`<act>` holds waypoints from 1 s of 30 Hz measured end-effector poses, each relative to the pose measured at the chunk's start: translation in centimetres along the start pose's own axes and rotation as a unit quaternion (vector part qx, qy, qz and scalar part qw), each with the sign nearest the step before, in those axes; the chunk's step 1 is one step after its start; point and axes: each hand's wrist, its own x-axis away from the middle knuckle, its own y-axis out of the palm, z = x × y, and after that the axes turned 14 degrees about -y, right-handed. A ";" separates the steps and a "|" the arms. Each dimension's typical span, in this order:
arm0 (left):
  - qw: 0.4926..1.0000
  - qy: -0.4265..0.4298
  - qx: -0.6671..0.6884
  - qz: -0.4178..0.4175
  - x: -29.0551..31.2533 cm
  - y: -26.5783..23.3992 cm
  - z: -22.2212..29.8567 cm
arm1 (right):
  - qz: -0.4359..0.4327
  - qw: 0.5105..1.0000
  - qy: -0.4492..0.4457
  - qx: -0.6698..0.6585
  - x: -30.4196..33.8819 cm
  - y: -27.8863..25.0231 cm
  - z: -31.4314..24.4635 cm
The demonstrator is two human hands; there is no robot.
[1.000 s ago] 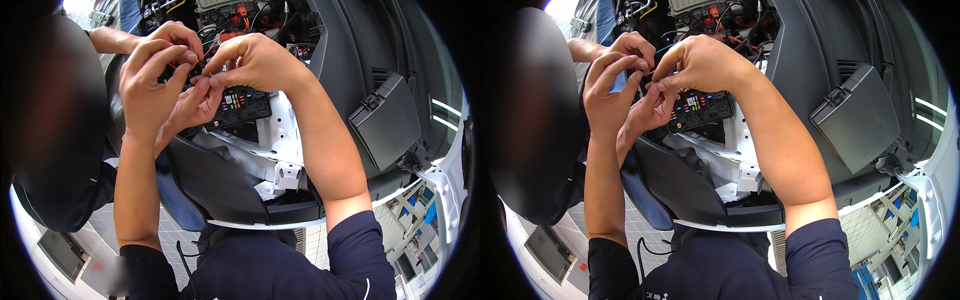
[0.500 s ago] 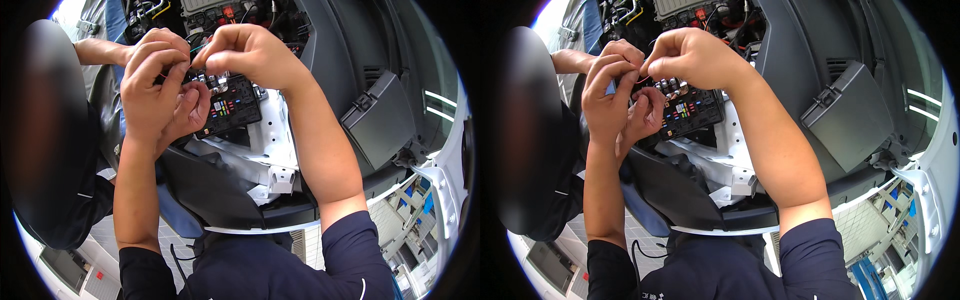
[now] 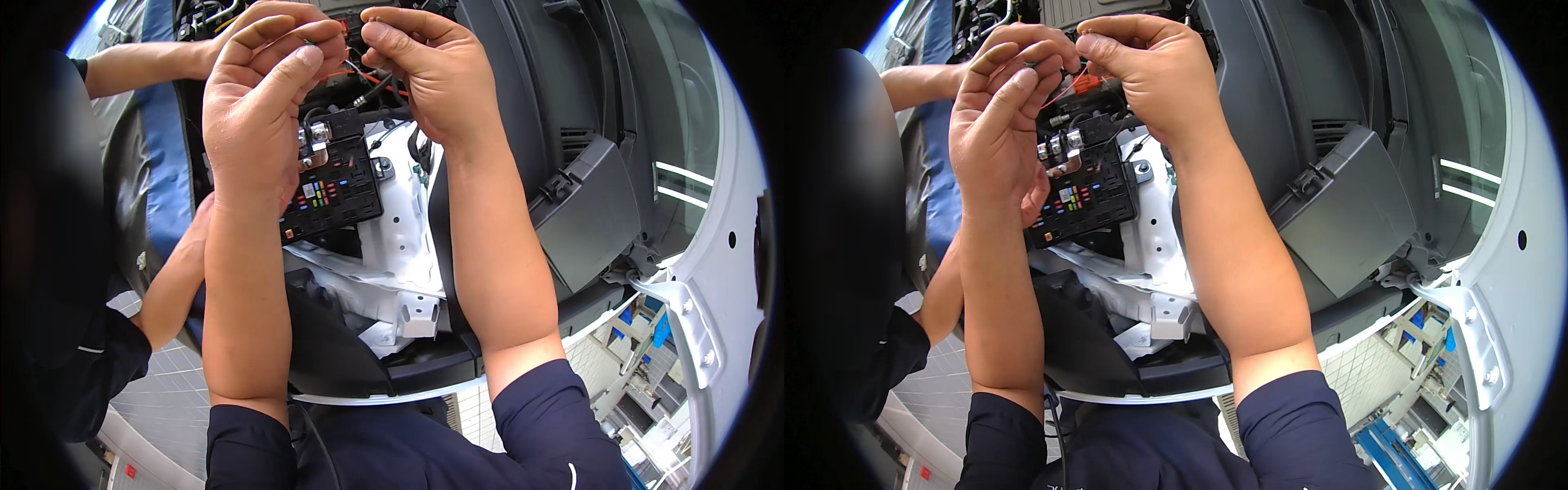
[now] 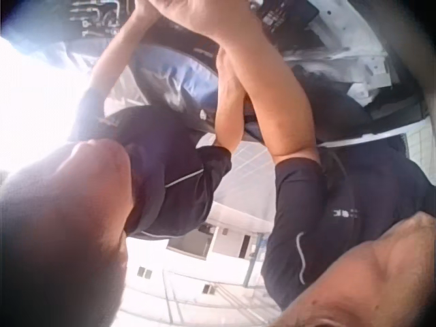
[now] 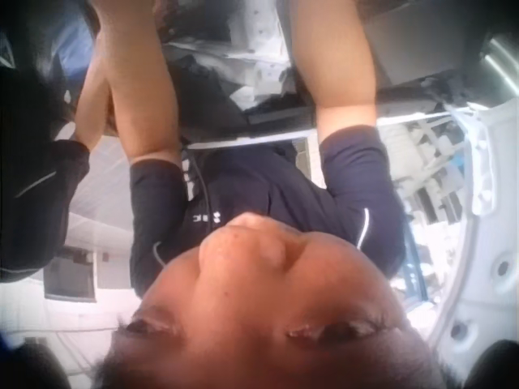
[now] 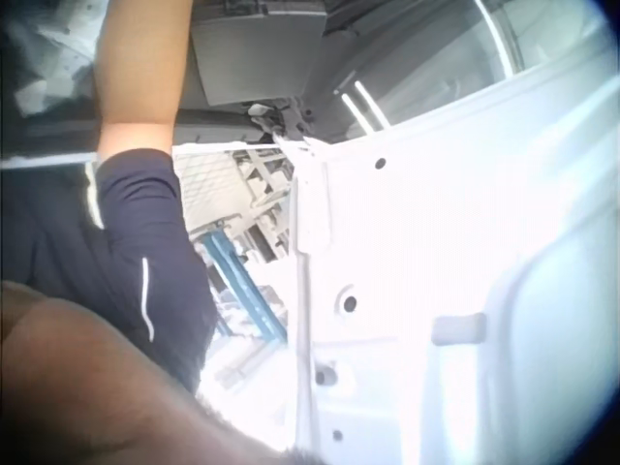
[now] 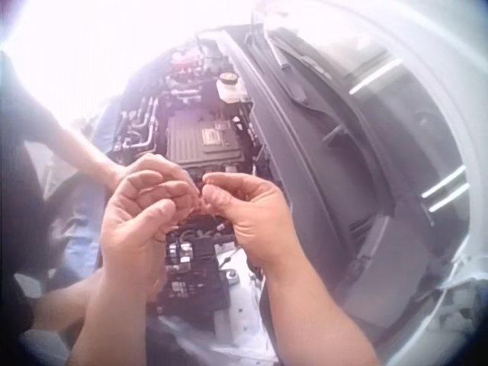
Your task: The person installs a fuse box into the engine bay of a white car. They position the box, connect multiple colored wires to terminals, and secure the assembly with assistance from a coworker.
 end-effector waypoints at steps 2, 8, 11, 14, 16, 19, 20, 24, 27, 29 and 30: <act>0.999 -0.005 0.018 0.026 0.0 -0.1 -1.1 | -0.020 0.998 0.041 -0.044 -0.1 -0.3 0.4; 0.996 -0.008 -0.020 0.086 -0.1 -2.7 -3.1 | -0.059 0.995 0.083 -0.016 0.4 0.9 0.1; 0.994 0.007 -0.057 0.092 -0.2 -3.3 -3.3 | -0.067 0.995 0.073 0.004 0.3 0.8 0.3; 0.998 0.053 -0.031 0.012 -0.2 -3.8 -4.0 | -0.074 0.993 0.090 0.011 0.2 0.6 0.7; 0.998 0.065 -0.012 -0.001 -0.4 -3.4 -3.7 | -0.073 0.993 0.090 -0.003 0.3 1.1 0.5; 0.998 0.033 -0.027 0.055 -0.5 -2.8 -3.8 | -0.085 0.993 0.077 0.029 0.5 0.9 0.6; 0.997 0.043 -0.028 0.050 -0.7 -2.8 -3.9 | -0.085 0.993 0.075 0.032 0.5 0.9 0.6; 0.997 0.055 -0.036 0.048 -0.8 -2.6 -3.9 | -0.074 0.994 0.072 0.035 0.4 1.1 0.6; 0.996 0.029 -0.057 0.057 -0.6 -2.5 -3.8 | -0.074 0.996 0.055 -0.019 0.6 0.9 0.7; 0.997 0.018 -0.049 0.064 -0.5 -2.3 -3.9 | -0.062 0.996 0.057 0.043 0.3 1.0 0.5; 0.993 0.030 -0.091 0.075 -0.4 -2.6 -4.0 | -0.053 0.994 0.057 0.075 0.2 1.1 0.4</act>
